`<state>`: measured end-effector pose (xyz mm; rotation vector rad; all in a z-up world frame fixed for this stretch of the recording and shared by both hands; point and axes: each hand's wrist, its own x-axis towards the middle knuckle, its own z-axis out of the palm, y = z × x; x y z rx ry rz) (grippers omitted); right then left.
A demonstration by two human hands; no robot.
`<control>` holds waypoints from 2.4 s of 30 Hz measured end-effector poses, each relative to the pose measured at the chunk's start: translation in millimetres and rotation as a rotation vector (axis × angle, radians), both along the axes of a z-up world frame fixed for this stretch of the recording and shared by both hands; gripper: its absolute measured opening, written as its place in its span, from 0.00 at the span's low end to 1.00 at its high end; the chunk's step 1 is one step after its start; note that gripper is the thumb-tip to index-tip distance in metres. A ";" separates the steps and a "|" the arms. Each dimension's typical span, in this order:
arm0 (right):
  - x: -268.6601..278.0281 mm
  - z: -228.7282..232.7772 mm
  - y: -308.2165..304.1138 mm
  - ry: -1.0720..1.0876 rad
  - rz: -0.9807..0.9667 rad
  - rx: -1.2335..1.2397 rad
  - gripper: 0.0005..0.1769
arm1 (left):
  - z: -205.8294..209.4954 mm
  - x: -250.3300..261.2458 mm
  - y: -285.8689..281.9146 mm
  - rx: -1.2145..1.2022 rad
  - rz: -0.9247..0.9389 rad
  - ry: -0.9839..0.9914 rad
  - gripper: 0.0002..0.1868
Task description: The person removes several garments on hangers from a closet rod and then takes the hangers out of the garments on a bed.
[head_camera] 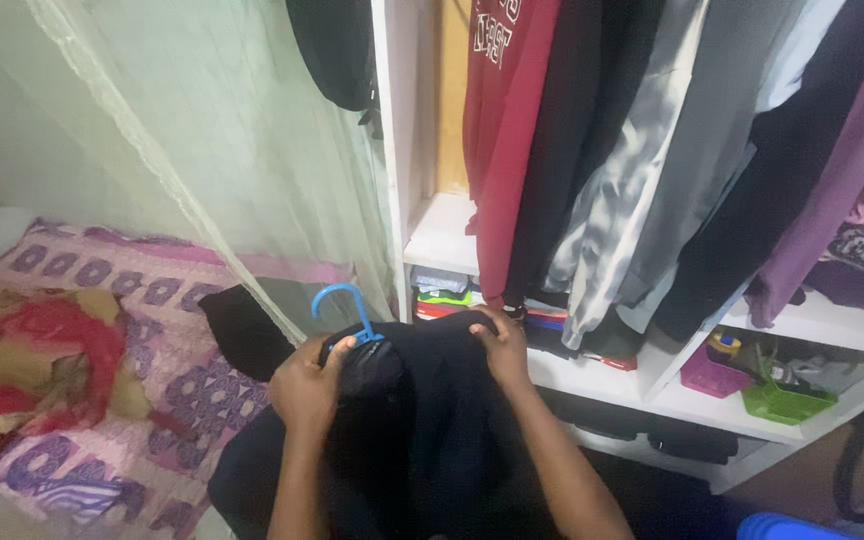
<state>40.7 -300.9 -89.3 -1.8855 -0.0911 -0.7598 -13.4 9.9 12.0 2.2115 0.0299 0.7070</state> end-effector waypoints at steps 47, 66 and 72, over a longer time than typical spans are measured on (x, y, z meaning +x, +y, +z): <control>11.7 -46.3 -11.9 0.204 0.737 1.097 0.26 | -73.7 29.5 5.9 -0.198 -0.213 -0.035 0.18; -28.5 17.7 53.1 -0.172 -0.296 -0.347 0.48 | -28.0 1.4 -16.9 -0.007 -0.118 -0.019 0.21; -4.2 25.6 26.6 -0.238 -0.158 -0.446 0.31 | -37.2 8.6 -14.6 0.121 -0.163 0.056 0.20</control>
